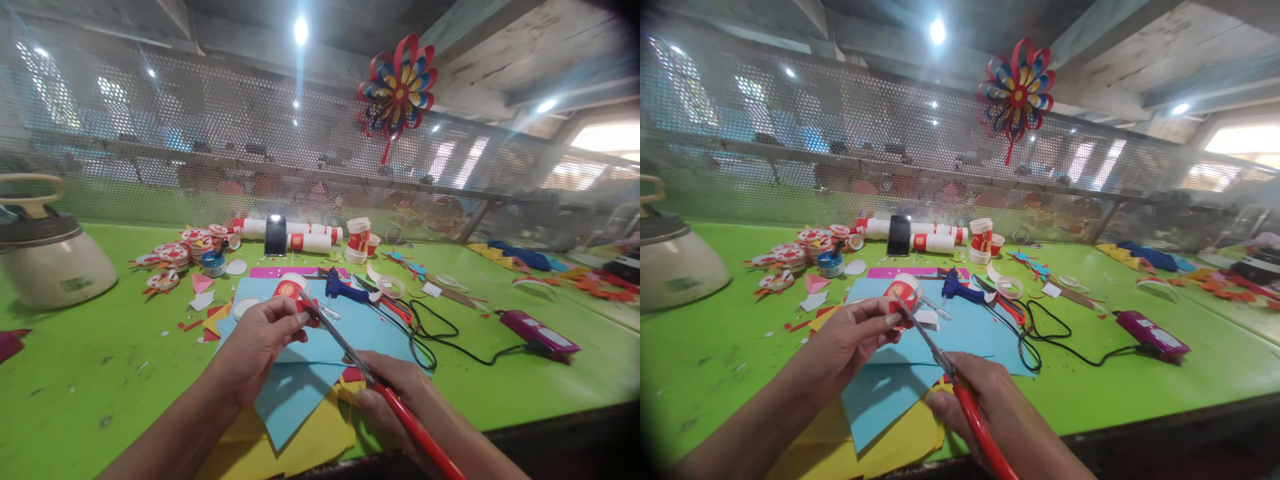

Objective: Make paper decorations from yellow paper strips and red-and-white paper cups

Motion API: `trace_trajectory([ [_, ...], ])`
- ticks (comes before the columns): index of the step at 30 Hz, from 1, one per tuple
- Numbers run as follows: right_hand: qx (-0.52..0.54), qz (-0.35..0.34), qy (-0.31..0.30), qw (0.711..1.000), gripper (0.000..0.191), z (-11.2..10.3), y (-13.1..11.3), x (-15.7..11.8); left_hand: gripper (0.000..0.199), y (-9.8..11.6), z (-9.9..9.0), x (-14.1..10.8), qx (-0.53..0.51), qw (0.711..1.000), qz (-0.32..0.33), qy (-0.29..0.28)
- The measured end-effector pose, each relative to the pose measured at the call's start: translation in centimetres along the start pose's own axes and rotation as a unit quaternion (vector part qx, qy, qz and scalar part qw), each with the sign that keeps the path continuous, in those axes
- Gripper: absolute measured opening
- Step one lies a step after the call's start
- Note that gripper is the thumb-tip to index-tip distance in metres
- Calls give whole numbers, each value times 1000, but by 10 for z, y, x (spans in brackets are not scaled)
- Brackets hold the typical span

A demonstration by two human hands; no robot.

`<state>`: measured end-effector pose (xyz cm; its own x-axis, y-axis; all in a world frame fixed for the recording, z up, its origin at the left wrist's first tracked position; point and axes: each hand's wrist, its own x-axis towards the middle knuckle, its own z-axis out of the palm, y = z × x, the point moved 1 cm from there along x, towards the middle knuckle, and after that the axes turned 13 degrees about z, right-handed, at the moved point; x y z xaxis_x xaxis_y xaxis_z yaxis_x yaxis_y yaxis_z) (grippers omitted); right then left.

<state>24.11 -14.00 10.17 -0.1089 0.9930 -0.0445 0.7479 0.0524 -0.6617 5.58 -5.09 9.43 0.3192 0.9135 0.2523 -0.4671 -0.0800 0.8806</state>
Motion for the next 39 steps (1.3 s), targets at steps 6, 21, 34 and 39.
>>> trace_trajectory([
  [6,-8,-25,19,999,38,3,6,1,13,1,2,0,8,1000,-5,9],
  [21,-13,-35,82,996,44,8,15,5,15,1,0,-2,-8,1000,-21,-5],
  [34,117,-104,17,988,25,-18,-24,52,15,-2,4,-2,72,994,-31,-81],
  [39,228,-102,-99,963,27,-10,-31,61,12,-3,1,-2,66,992,-61,-88],
])
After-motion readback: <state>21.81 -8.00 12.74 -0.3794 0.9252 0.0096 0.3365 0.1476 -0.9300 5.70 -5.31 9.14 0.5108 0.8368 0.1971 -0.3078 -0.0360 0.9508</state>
